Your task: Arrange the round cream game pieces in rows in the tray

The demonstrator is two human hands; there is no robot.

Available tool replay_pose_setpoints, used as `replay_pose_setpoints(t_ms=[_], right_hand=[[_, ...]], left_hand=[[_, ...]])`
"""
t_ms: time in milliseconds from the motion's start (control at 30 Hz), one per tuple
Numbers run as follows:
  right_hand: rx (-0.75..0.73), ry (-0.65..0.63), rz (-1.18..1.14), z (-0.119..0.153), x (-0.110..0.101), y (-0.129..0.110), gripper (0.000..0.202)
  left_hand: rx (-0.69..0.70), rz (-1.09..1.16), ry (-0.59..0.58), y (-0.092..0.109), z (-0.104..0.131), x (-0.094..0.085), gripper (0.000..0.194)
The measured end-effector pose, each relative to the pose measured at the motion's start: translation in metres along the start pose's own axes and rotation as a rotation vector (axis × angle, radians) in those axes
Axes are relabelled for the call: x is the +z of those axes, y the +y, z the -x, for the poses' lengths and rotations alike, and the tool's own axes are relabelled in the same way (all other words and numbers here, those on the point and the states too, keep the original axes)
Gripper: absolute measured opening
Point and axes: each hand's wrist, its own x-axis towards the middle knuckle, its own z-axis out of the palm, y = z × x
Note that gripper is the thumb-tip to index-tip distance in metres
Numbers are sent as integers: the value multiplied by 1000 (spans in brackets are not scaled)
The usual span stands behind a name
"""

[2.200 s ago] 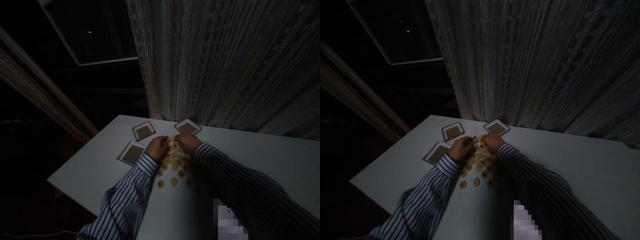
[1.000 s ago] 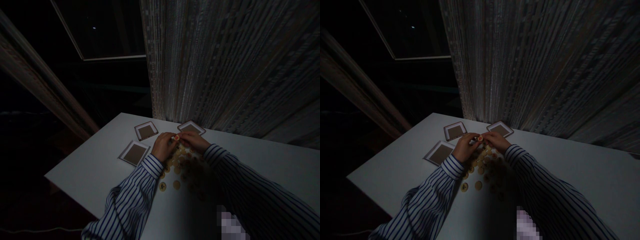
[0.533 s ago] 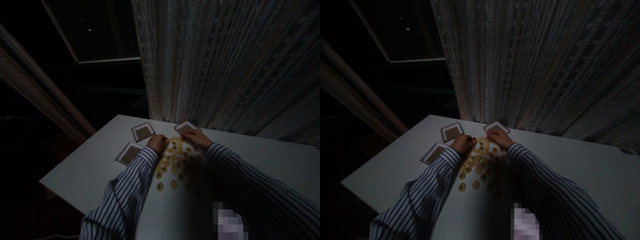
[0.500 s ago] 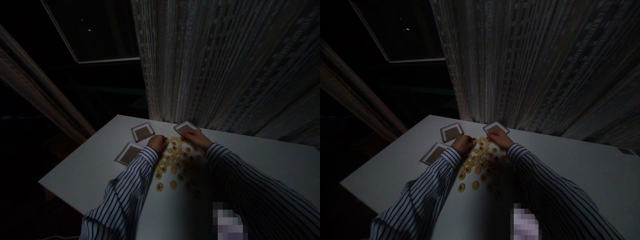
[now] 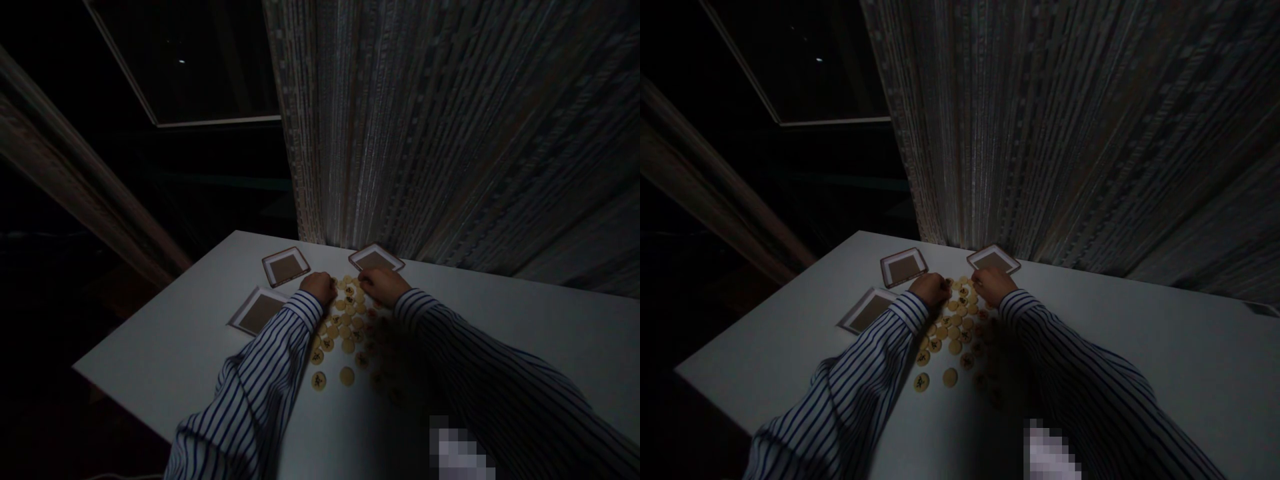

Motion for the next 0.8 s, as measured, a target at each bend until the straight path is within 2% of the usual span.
replay_pose_setpoints(t_ms=[200,400,533,800], right_hand=[[9,-19,83,-6,5,-4,24],[41,2,18,-6,9,-3,21],[68,31,-137,-7,9,0,17],[154,41,-658,-12,5,5,23]], left_hand=[[-15,10,-18,1,1,-3,25],[-4,32,5,0,6,-8,29],[14,58,47,-1,8,-9,30],[166,172,244,5,15,-10,31]])
